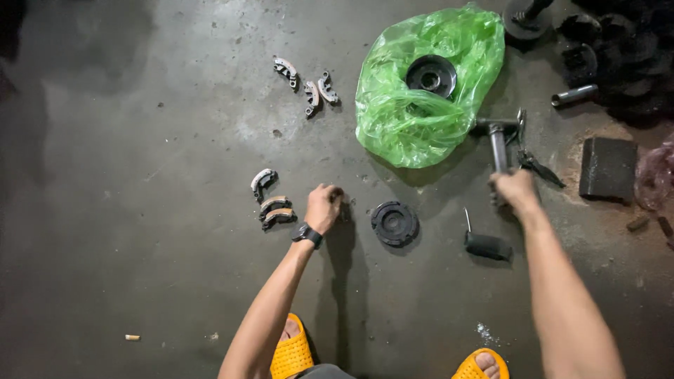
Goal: Using a bench grinder to clean and prepare motorcycle brake shoe components.
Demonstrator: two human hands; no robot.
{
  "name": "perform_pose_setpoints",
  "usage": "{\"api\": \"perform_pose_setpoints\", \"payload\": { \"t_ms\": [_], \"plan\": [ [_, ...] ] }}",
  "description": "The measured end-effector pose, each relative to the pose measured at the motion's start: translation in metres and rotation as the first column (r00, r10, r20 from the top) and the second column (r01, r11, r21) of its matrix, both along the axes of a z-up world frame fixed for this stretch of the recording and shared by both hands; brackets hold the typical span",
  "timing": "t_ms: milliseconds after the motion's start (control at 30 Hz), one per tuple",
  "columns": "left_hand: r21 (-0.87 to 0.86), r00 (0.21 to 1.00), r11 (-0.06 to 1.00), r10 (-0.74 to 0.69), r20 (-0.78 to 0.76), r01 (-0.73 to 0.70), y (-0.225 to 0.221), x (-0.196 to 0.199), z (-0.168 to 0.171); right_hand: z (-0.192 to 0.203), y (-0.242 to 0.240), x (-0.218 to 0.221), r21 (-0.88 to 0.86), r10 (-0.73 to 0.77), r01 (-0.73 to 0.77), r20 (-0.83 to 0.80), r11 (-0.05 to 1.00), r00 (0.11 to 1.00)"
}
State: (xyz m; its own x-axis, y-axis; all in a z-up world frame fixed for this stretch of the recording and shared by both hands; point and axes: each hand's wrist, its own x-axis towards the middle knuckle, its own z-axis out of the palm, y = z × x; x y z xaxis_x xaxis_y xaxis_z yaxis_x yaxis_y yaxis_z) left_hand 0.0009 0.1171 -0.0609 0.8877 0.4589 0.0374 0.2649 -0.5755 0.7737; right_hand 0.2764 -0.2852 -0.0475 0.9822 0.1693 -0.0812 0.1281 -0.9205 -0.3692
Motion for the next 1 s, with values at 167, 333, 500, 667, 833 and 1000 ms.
{"api": "perform_pose_setpoints", "payload": {
  "t_ms": [167,333,500,667,833,1000],
  "plan": [
    [0.151,0.998,0.987,-0.056,-0.019,0.058,-0.013,0.001,-0.035,0.133,0.043,-0.053,0.195,-0.266,0.435,-0.556,0.879,0.787],
    [0.226,0.98,0.954,-0.184,-0.073,0.196,-0.071,-0.021,0.072,0.127,0.014,-0.173,0.572,-0.011,0.394,-0.558,0.72,0.83],
    [0.306,0.916,0.865,-0.353,-0.19,0.397,-0.113,-0.013,0.075,0.152,0.056,-0.249,0.552,-0.045,0.45,-0.596,0.702,0.802],
    [0.111,0.951,0.945,-0.309,-0.004,0.307,-0.115,-0.014,0.062,0.174,0.071,-0.267,0.468,0.203,-0.048,-0.287,0.883,0.936],
    [0.019,0.962,0.967,-0.254,0.097,0.253,-0.12,-0.011,0.075,0.155,0.08,-0.26,0.377,0.328,-0.267,-0.108,0.887,0.938],
    [-0.014,0.961,0.964,-0.262,0.094,0.264,-0.12,-0.01,0.063,0.126,0.077,-0.255,0.458,0.39,-0.306,-0.098,0.834,0.916]
  ]
}}
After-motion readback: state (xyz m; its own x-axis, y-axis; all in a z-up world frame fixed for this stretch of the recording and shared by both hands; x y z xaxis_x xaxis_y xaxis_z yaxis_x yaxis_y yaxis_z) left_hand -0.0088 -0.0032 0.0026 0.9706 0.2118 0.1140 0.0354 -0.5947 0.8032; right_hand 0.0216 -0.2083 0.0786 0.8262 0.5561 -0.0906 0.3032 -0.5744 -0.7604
